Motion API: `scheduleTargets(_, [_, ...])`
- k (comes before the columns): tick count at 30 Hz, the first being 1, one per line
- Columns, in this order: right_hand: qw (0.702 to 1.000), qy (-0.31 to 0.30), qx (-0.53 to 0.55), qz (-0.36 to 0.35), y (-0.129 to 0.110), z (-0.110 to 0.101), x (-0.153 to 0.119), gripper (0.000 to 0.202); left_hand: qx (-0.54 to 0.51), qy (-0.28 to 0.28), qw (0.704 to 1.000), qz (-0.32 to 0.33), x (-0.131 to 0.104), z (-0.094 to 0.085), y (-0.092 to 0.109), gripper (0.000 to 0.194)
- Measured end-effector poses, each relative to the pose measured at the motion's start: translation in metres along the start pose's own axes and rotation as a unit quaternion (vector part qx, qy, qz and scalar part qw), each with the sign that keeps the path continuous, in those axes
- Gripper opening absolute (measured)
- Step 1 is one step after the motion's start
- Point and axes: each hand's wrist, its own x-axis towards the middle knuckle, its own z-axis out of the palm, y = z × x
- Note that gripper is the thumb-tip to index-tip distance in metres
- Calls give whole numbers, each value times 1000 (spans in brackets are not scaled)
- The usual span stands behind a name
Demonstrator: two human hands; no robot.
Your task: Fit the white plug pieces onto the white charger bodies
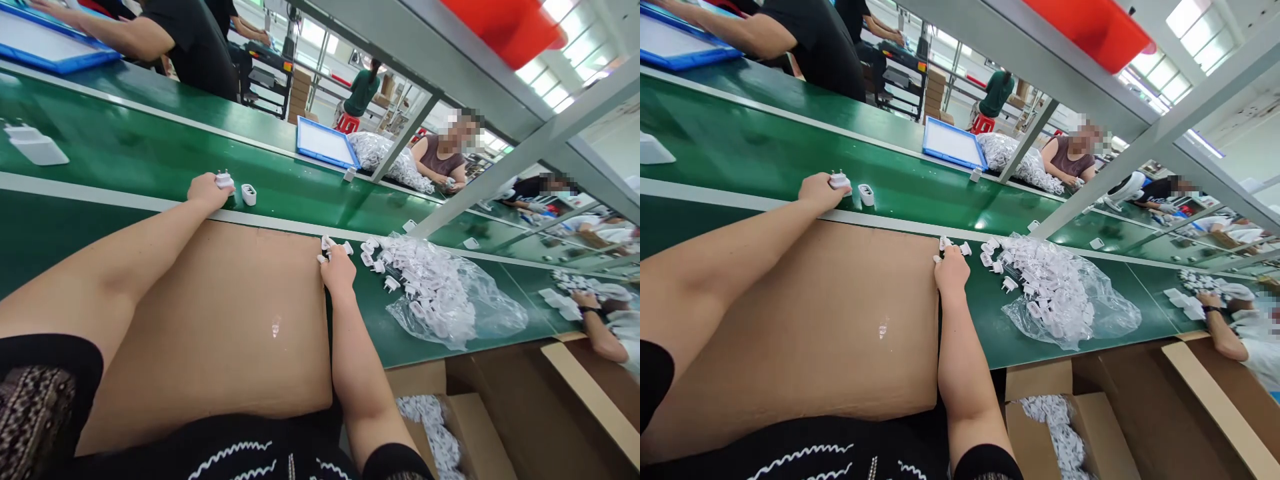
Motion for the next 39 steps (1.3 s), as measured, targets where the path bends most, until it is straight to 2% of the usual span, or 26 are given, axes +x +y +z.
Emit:
scheduleTargets(2, [1000, 5, 0, 7, 3, -1, 0, 31, 18, 33, 999, 3, -6, 2, 4, 92])
scheduleTargets(3, [1000, 6, 1, 6, 3, -1, -1, 32, 29, 64, 997, 32, -10, 2, 7, 97])
scheduleTargets(5, [1000, 9, 8, -3, 3, -2, -2, 29, 55, 114, 982, 139, -19, 3, 12, 89])
scheduleTargets(7, [1000, 19, 18, -10, 3, -3, -4, 25, 92, 104, 956, 260, -23, 5, 16, 70])
scheduleTargets(9, [999, 35, 33, -5, 2, -5, -6, 29, 149, 35, 933, 324, -21, 7, 18, 67])
scheduleTargets(12, [999, 32, 42, 10, 4, -8, -8, 45, 261, -69, 913, 306, -9, 13, 18, 77])
scheduleTargets(14, [999, 3, 29, 21, 6, -9, -7, 44, 309, -103, 907, 265, -1, 17, 17, 72])
scheduleTargets(17, [999, -12, 22, 23, 8, -8, -5, 37, 340, -96, 904, 240, 5, 19, 13, 60])
scheduleTargets(21, [999, 19, 35, -1, 7, -7, -6, 33, 350, -86, 906, 222, 4, 12, 7, 54])
scheduleTargets(23, [997, 45, 62, -12, 4, -8, -10, 27, 348, -91, 901, 241, 2, 4, 8, 48])
scheduleTargets(25, [991, 75, 108, -21, 0, -10, -15, 19, 324, -66, 901, 281, -5, -5, 13, 42])
scheduleTargets(27, [985, 80, 151, -34, -5, -10, -22, 12, 269, -27, 903, 335, -20, -14, 20, 39])
scheduleTargets(29, [981, 49, 168, -80, -11, -8, -30, 8, 215, -8, 897, 386, -46, -21, 25, 37])
scheduleTargets(31, [976, 3, 153, -152, -18, -4, -40, 6, 179, -40, 888, 422, -84, -26, 27, 33])
scheduleTargets(32, [972, -21, 136, -188, -21, -2, -44, 8, 161, -75, 884, 433, -105, -27, 26, 30])
scheduleTargets(35, [964, -70, 97, -239, -26, 2, -53, 16, 120, -173, 874, 437, -169, -26, 19, 26])
scheduleTargets(37, [961, -90, 123, -231, -26, 3, -54, 25, 93, -184, 886, 416, -200, -22, 10, 32])
scheduleTargets(39, [955, -111, 191, -200, -25, 3, -52, 40, 39, -158, 912, 377, -218, -16, 0, 47])
